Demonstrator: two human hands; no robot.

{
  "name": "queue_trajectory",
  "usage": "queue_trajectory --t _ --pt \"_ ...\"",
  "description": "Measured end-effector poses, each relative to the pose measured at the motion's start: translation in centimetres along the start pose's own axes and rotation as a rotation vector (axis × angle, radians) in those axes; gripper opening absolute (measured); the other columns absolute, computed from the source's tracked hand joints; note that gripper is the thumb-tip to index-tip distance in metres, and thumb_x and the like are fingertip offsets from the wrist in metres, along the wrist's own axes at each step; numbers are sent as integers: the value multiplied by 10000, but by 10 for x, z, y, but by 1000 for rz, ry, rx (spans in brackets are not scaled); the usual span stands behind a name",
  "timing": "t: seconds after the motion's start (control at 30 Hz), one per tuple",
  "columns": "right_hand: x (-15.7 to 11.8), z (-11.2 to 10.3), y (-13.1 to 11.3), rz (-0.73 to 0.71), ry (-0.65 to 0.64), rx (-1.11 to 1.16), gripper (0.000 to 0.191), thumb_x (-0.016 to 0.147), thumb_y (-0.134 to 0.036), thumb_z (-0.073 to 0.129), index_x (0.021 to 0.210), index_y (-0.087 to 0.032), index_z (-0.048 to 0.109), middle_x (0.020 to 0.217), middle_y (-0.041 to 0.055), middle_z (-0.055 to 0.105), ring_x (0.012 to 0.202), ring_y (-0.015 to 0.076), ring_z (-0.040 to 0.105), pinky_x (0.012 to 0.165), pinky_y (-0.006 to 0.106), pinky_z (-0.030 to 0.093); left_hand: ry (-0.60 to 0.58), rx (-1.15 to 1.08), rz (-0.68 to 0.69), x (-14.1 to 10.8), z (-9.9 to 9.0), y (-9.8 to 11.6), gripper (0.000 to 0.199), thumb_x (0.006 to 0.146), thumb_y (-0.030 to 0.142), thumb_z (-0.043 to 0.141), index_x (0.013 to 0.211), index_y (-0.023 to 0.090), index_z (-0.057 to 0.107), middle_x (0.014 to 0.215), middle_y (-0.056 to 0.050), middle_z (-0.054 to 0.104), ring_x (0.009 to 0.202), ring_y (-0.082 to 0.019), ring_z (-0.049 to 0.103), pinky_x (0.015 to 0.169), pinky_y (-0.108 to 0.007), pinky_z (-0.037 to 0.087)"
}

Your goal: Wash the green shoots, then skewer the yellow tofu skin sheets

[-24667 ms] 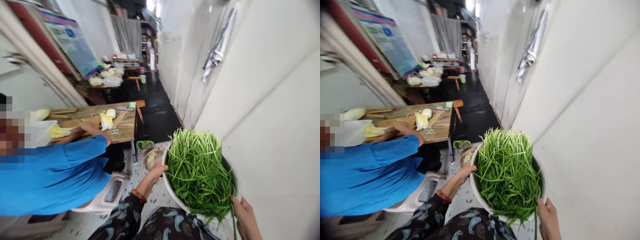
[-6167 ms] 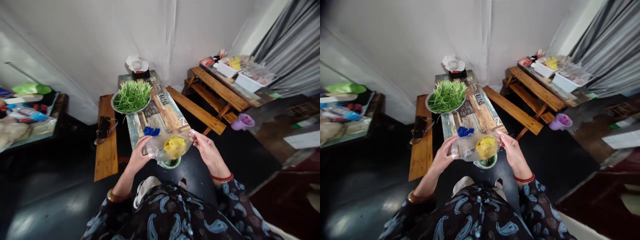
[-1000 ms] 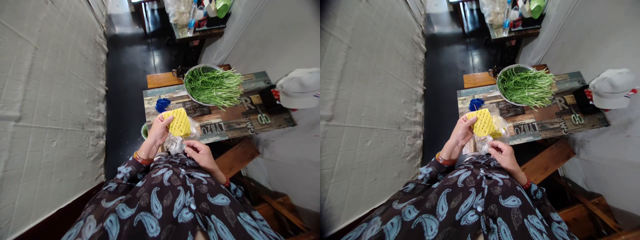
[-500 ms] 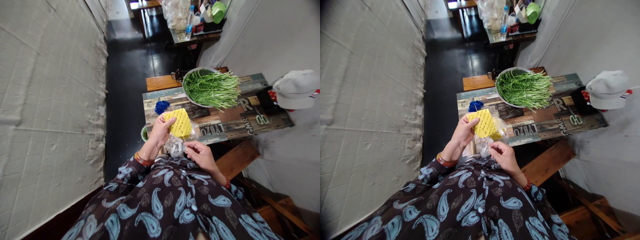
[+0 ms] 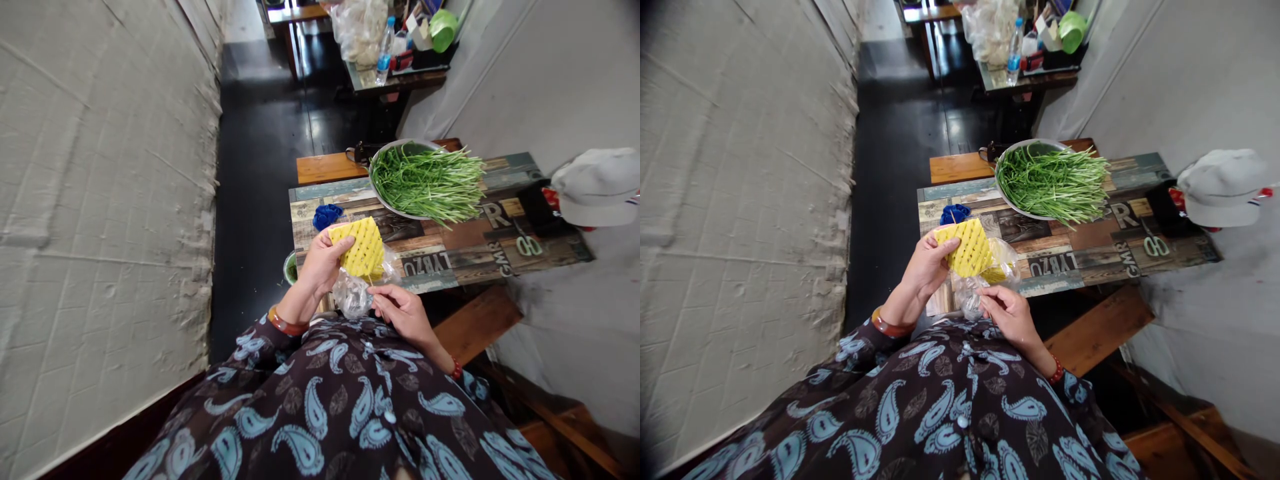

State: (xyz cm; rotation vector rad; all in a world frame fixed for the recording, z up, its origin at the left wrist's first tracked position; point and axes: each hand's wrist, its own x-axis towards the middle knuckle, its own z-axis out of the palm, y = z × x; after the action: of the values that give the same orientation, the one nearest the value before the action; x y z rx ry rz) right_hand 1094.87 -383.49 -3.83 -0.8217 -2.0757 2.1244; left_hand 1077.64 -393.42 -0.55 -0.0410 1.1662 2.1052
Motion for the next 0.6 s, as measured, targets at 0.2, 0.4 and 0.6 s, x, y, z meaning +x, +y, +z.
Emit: queue_trajectory --t 0.2,0.4,0.6 --pt "3 0 4 -20 -3 -27 367 858 -511 677 973 -174 766 696 35 710 546 142 615 535 264 510 3 -22 17 3 -1 -1 404 559 231 918 900 164 711 801 2 742 724 -135 676 724 -251 524" --pt "6 -1 11 -59 90 -66 280 857 -462 686 908 -195 756 812 57 754 709 183 687 686 297 564 -27 -3 21 -7 3 1 357 549 238 938 849 183 752 772 21 728 687 -107 645 684 -228 507" --pt "9 3 8 -123 127 -144 237 860 -434 682 851 -205 742 871 60 763 791 196 687 729 303 558 -127 62 51 -25 10 6 285 543 289 956 737 184 776 764 -4 727 677 -115 629 689 -252 513"
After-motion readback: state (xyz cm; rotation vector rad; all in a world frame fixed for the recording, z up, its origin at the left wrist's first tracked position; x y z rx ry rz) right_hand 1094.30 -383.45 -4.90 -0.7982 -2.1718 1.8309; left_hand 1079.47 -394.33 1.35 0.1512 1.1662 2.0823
